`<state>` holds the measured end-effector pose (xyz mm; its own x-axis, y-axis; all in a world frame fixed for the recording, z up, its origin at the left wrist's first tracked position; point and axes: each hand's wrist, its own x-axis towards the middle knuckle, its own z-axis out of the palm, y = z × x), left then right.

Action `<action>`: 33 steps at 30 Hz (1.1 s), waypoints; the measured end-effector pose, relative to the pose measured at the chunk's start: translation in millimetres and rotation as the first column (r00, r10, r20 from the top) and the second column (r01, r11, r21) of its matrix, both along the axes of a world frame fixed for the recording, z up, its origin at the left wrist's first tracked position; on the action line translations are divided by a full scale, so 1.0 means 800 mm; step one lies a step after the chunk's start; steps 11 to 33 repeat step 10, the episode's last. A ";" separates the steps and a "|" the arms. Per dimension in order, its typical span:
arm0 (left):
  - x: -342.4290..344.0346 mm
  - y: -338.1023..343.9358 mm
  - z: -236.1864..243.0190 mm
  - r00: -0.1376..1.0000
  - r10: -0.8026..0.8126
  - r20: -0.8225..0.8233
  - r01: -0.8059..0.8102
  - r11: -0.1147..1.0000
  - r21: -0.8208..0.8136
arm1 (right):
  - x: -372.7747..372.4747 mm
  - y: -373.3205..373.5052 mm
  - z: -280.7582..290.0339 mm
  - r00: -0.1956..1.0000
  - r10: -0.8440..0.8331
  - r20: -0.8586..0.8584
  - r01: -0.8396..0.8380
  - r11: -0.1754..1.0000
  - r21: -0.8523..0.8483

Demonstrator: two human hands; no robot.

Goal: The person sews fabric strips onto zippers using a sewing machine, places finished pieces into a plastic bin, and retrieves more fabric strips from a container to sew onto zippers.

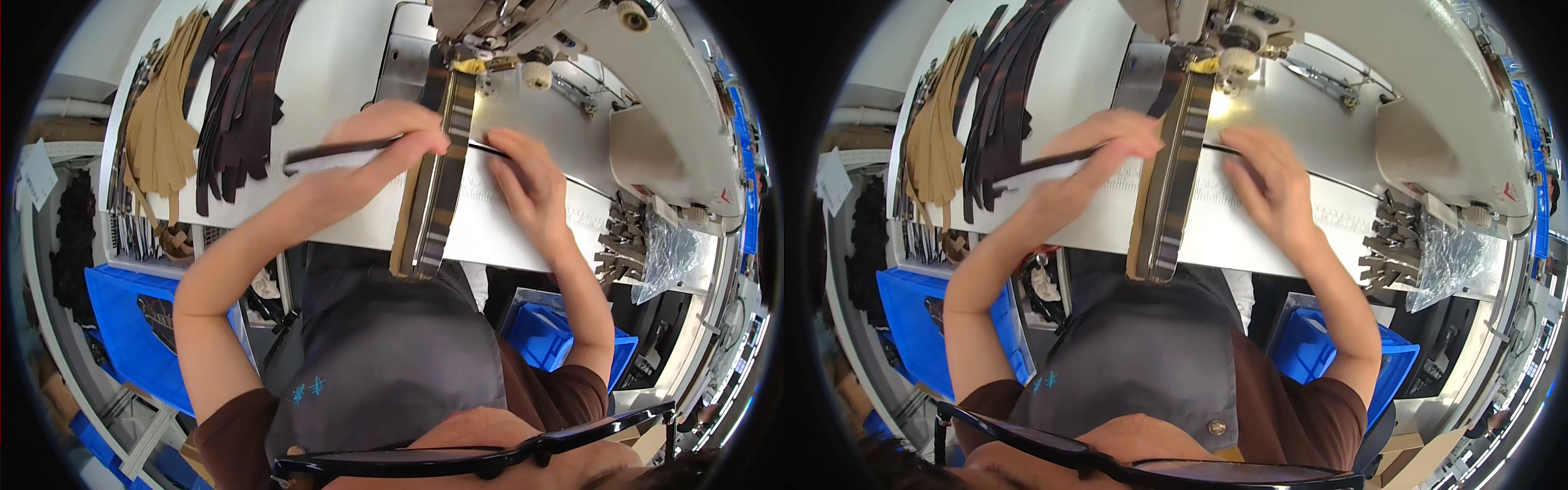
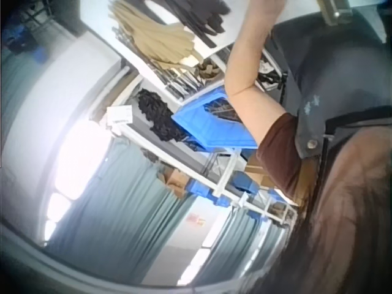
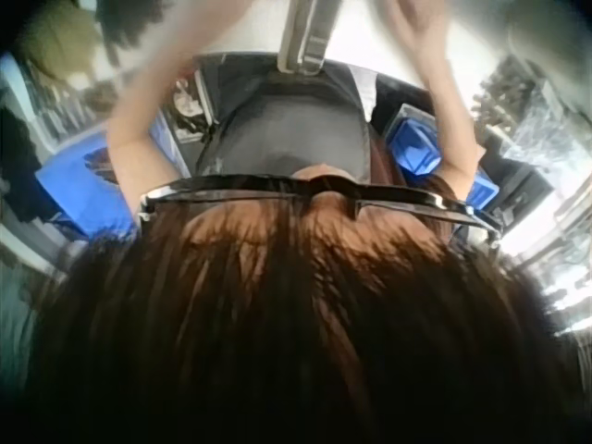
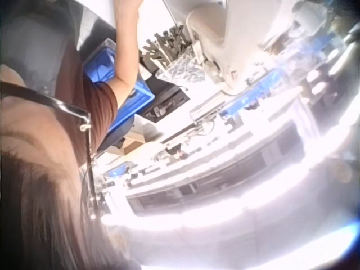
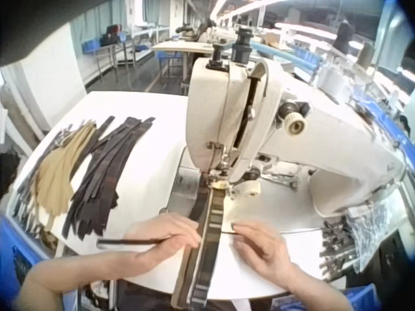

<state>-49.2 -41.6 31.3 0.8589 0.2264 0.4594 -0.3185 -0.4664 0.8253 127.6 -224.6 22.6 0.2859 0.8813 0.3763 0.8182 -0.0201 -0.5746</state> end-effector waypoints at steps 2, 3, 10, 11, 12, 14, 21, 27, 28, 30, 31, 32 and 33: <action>-0.052 -0.012 0.019 0.998 0.020 -0.056 -0.022 0.999 -0.033 | -0.023 -0.033 0.005 1.000 0.002 -0.005 -0.002 1.000 -0.005; -0.068 -0.018 0.014 0.990 0.090 -0.110 -0.065 0.974 0.217 | -0.032 -0.045 0.006 1.000 0.011 0.024 -0.011 1.000 0.005; -0.091 -0.050 -0.031 0.979 0.199 -0.051 -0.122 0.761 0.638 | -0.109 -0.047 0.007 0.940 0.310 0.143 -0.328 0.936 0.126; -0.091 -0.050 -0.031 0.979 0.199 -0.051 -0.122 0.761 0.638 | -0.109 -0.047 0.007 0.940 0.310 0.143 -0.328 0.936 0.126; -0.091 -0.050 -0.031 0.979 0.199 -0.051 -0.122 0.761 0.638 | -0.109 -0.047 0.007 0.940 0.310 0.143 -0.328 0.936 0.126; -0.091 -0.050 -0.031 0.979 0.199 -0.051 -0.122 0.761 0.638 | -0.109 -0.047 0.007 0.940 0.310 0.143 -0.328 0.936 0.126; -0.091 -0.050 -0.031 0.979 0.199 -0.051 -0.122 0.761 0.638 | -0.109 -0.047 0.007 0.940 0.310 0.143 -0.328 0.936 0.126; -0.091 -0.050 -0.031 0.979 0.199 -0.051 -0.122 0.761 0.638 | -0.109 -0.047 0.007 0.940 0.310 0.143 -0.328 0.936 0.126; -0.091 -0.050 -0.031 0.979 0.199 -0.051 -0.122 0.761 0.638 | -0.109 -0.047 0.007 0.940 0.310 0.143 -0.328 0.936 0.126; -0.091 -0.050 -0.031 0.979 0.199 -0.051 -0.122 0.761 0.638 | -0.109 -0.047 0.007 0.940 0.310 0.143 -0.328 0.936 0.126; -0.091 -0.050 -0.031 0.979 0.199 -0.051 -0.122 0.761 0.638 | -0.109 -0.047 0.007 0.940 0.310 0.143 -0.328 0.936 0.126; -0.091 -0.050 -0.031 0.979 0.199 -0.051 -0.122 0.761 0.638 | -0.109 -0.047 0.007 0.940 0.310 0.143 -0.328 0.936 0.126; -0.091 -0.050 -0.031 0.979 0.199 -0.051 -0.122 0.761 0.638 | -0.109 -0.047 0.007 0.940 0.310 0.143 -0.328 0.936 0.126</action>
